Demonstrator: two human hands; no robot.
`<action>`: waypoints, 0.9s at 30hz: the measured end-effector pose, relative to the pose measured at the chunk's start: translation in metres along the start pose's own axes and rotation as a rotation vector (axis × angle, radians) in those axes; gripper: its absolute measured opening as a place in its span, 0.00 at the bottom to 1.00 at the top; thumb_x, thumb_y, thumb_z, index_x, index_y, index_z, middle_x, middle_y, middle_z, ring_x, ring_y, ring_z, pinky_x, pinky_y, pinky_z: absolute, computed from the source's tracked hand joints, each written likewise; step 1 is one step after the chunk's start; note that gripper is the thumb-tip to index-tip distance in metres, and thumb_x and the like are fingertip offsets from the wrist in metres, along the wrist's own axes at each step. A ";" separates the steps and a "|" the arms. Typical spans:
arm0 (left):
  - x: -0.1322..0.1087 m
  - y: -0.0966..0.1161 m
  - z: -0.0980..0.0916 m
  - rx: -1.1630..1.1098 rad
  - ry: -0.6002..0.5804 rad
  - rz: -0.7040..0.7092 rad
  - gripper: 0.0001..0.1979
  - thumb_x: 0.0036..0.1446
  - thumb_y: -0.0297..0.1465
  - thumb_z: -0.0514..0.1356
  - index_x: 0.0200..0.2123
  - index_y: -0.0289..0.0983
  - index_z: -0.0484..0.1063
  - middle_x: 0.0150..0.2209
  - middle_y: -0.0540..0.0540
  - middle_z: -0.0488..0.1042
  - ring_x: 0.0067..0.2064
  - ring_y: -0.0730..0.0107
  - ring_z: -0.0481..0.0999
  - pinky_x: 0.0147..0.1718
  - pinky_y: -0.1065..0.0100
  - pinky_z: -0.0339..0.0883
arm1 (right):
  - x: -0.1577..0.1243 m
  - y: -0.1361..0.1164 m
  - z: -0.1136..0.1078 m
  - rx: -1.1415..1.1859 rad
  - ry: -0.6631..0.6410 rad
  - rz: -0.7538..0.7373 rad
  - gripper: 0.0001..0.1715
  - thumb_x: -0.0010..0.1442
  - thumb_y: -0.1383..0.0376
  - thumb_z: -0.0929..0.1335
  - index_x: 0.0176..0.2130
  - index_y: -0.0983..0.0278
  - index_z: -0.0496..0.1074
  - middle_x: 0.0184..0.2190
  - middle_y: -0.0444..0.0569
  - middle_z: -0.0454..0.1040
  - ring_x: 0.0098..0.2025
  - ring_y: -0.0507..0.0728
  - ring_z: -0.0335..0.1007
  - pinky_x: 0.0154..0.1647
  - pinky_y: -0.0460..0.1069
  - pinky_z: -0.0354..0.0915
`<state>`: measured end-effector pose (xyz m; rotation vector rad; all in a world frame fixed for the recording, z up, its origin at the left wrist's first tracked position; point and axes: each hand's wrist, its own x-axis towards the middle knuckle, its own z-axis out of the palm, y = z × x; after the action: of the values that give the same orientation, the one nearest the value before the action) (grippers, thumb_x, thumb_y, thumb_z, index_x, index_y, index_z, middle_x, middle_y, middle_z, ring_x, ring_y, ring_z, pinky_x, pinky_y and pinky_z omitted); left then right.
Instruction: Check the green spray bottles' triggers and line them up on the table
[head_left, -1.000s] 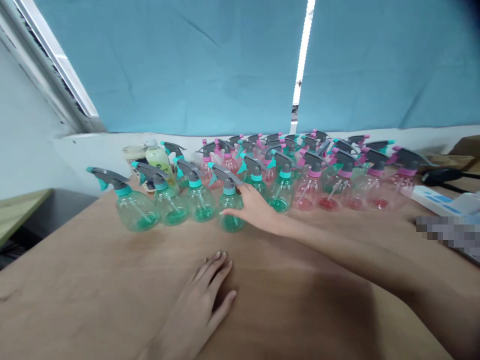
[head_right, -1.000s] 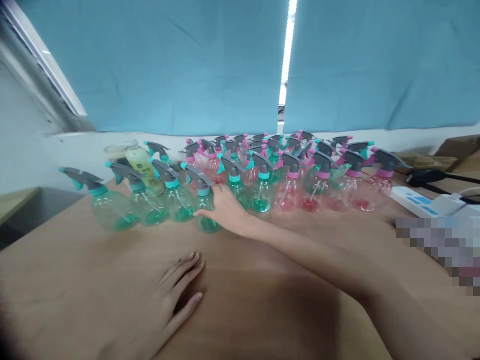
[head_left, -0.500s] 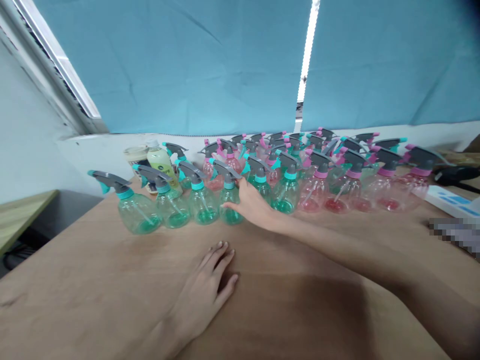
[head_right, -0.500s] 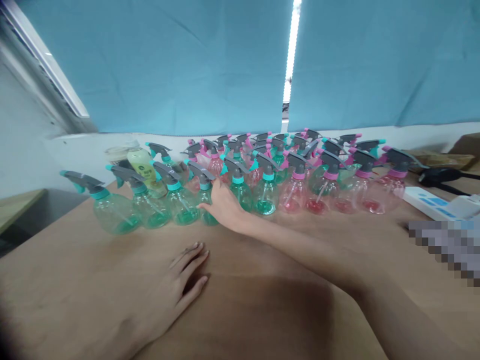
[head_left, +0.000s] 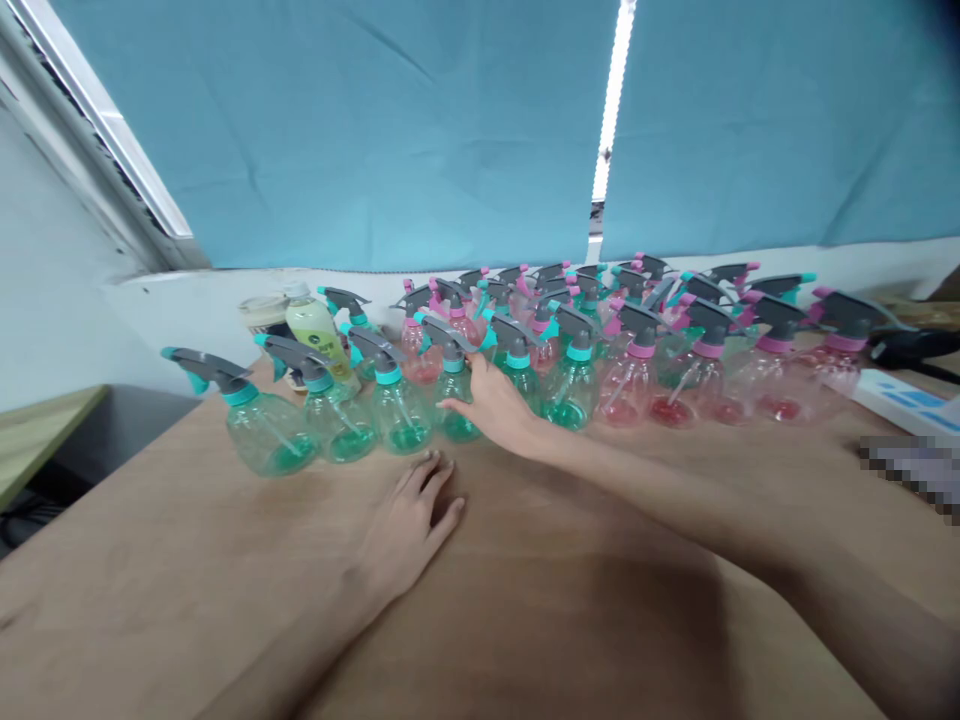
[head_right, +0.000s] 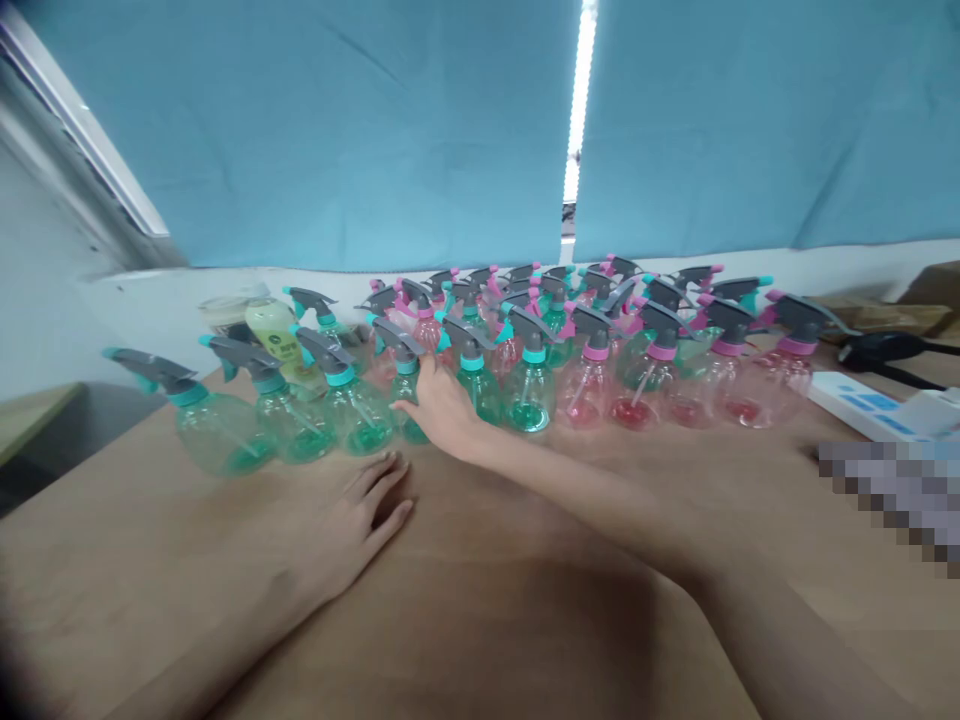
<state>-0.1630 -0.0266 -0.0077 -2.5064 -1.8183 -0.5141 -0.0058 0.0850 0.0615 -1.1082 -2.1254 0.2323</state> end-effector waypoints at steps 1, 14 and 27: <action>0.001 -0.001 0.000 -0.001 0.001 -0.003 0.23 0.67 0.40 0.49 0.58 0.31 0.65 0.61 0.36 0.63 0.62 0.53 0.61 0.59 0.51 0.56 | 0.000 0.000 0.000 -0.003 -0.001 0.004 0.37 0.55 0.61 0.72 0.54 0.82 0.58 0.43 0.71 0.72 0.48 0.70 0.72 0.43 0.57 0.68; 0.004 -0.007 0.001 -0.003 0.035 -0.014 0.25 0.66 0.43 0.48 0.58 0.33 0.64 0.61 0.37 0.63 0.62 0.53 0.62 0.58 0.51 0.56 | -0.005 0.004 0.003 0.076 -0.006 -0.018 0.44 0.56 0.58 0.71 0.61 0.77 0.52 0.55 0.73 0.66 0.57 0.70 0.66 0.52 0.61 0.66; 0.001 -0.009 0.005 -0.091 0.091 0.034 0.19 0.66 0.40 0.49 0.55 0.38 0.66 0.58 0.41 0.67 0.60 0.55 0.64 0.58 0.53 0.59 | -0.057 0.050 -0.074 0.040 0.098 0.067 0.14 0.61 0.59 0.67 0.44 0.65 0.72 0.40 0.52 0.78 0.35 0.57 0.75 0.40 0.54 0.69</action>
<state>-0.1696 -0.0217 -0.0143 -2.5196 -1.7565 -0.7130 0.0969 0.0599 0.0630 -1.1450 -1.9915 0.2459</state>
